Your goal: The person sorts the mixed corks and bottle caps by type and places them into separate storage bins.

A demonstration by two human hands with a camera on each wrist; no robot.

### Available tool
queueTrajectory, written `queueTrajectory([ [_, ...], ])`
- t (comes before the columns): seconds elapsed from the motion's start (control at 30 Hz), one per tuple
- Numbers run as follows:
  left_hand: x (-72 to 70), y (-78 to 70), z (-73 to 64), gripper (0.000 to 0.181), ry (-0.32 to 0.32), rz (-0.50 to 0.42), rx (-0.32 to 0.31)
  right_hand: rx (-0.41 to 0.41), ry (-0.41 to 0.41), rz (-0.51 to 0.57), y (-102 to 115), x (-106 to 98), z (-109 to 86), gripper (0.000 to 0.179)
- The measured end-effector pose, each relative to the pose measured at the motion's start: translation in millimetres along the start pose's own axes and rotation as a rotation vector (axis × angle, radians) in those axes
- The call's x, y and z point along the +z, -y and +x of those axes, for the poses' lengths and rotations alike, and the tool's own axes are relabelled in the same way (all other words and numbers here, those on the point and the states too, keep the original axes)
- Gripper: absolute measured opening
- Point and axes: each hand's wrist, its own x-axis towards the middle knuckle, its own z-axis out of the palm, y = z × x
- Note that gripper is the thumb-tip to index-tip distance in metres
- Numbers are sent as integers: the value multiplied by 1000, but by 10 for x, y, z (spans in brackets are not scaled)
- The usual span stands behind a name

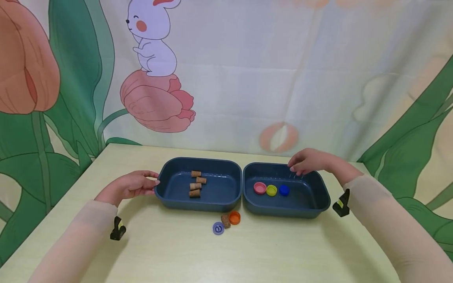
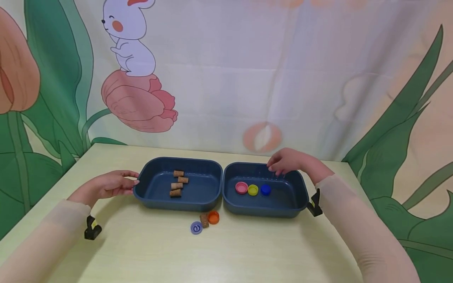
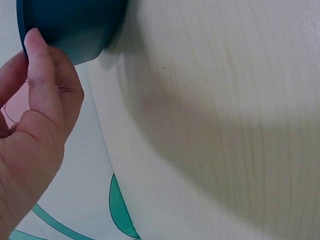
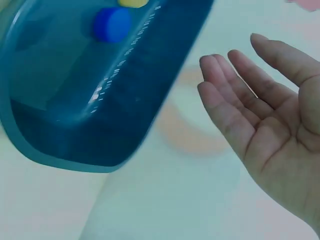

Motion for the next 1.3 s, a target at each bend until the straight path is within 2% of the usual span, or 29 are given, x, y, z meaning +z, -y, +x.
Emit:
queueTrajectory([
  [0.23, 4, 1, -2, 54, 9, 3, 10, -110, -121, 56, 145, 88, -316, 34],
  [0.47, 12, 0, -10, 51, 12, -11, 19, -151, -186, 70, 339, 275, -524, 30],
  [0.63, 20, 0, -20, 51, 6, -12, 15, -195, -188, 105, 358, 417, -610, 30],
  [0.87, 21, -5, -18, 50, 7, -5, 19, -191, -187, 151, 405, 613, -717, 27],
  [0.97, 18, -2, -15, 49, 11, -7, 23, -223, -187, 179, 440, 714, -746, 25],
  [1.1, 15, 4, -7, 49, 16, -12, 27, -270, -172, 210, 477, 867, -747, 24],
  [1.3, 18, 9, -7, 50, 17, -18, 23, -286, -144, 250, 505, 1112, -664, 26],
])
